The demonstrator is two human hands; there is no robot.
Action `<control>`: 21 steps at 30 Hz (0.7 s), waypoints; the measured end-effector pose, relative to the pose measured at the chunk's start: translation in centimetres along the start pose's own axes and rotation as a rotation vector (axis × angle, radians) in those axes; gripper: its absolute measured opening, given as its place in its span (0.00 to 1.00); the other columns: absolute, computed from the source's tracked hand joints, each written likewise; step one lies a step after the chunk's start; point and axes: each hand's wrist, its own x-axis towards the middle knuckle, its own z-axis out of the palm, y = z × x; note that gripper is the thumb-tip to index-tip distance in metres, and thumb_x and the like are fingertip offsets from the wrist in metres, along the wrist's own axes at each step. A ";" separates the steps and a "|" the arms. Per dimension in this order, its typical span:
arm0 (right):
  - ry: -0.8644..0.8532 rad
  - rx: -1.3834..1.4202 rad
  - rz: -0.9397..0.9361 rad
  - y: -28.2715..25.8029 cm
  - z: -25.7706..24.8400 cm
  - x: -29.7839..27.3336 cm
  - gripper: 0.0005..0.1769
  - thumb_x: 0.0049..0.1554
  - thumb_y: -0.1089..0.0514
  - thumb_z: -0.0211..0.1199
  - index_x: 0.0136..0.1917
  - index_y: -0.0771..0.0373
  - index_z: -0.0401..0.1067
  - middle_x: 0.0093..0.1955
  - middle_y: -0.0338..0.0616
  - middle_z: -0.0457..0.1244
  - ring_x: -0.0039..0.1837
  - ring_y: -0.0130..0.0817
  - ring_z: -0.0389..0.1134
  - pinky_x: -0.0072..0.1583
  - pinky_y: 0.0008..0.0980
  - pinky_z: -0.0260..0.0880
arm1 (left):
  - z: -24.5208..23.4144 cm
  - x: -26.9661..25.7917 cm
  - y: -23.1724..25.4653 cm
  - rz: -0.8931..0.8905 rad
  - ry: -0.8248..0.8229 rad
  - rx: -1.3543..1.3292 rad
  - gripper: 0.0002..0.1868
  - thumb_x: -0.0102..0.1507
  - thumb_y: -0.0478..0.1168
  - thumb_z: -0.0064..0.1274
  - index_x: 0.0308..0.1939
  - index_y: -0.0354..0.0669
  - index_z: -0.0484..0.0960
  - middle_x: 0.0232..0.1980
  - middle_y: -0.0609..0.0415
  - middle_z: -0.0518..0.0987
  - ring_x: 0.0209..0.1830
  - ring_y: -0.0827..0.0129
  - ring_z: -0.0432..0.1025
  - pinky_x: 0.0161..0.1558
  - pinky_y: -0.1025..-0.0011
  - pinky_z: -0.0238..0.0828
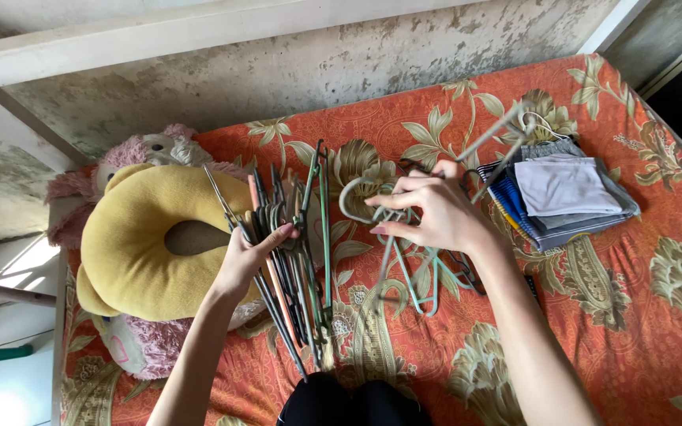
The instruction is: Organize a large group of plastic and wire clothes hangers into a single stack and move them to a different storage location.
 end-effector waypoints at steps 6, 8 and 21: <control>0.153 0.409 -0.181 2.8 9.8 1.2 0.08 0.57 0.44 0.67 0.42 0.45 0.82 0.34 0.28 0.68 0.43 0.23 0.64 0.61 0.38 0.51 | 0.7 0.1 -0.6 -0.008 -0.056 -0.084 0.16 0.61 0.42 0.64 0.46 0.32 0.86 0.42 0.52 0.87 0.41 0.72 0.80 0.48 0.71 0.76; 0.115 0.413 -0.144 1.5 12.5 1.6 0.09 0.54 0.45 0.68 0.38 0.49 0.80 0.33 0.32 0.67 0.42 0.27 0.64 0.63 0.39 0.51 | 1.8 0.0 -0.4 -0.019 -0.066 -0.219 0.17 0.59 0.42 0.65 0.47 0.34 0.84 0.42 0.53 0.86 0.40 0.72 0.79 0.47 0.70 0.77; 0.603 0.507 0.087 4.0 17.9 0.3 0.15 0.57 0.64 0.65 0.58 0.59 0.76 0.63 0.43 0.67 0.66 0.41 0.69 0.70 0.39 0.71 | 6.2 2.3 -3.2 -0.167 -0.086 -0.400 0.18 0.57 0.36 0.66 0.49 0.38 0.81 0.43 0.58 0.83 0.41 0.76 0.77 0.48 0.72 0.75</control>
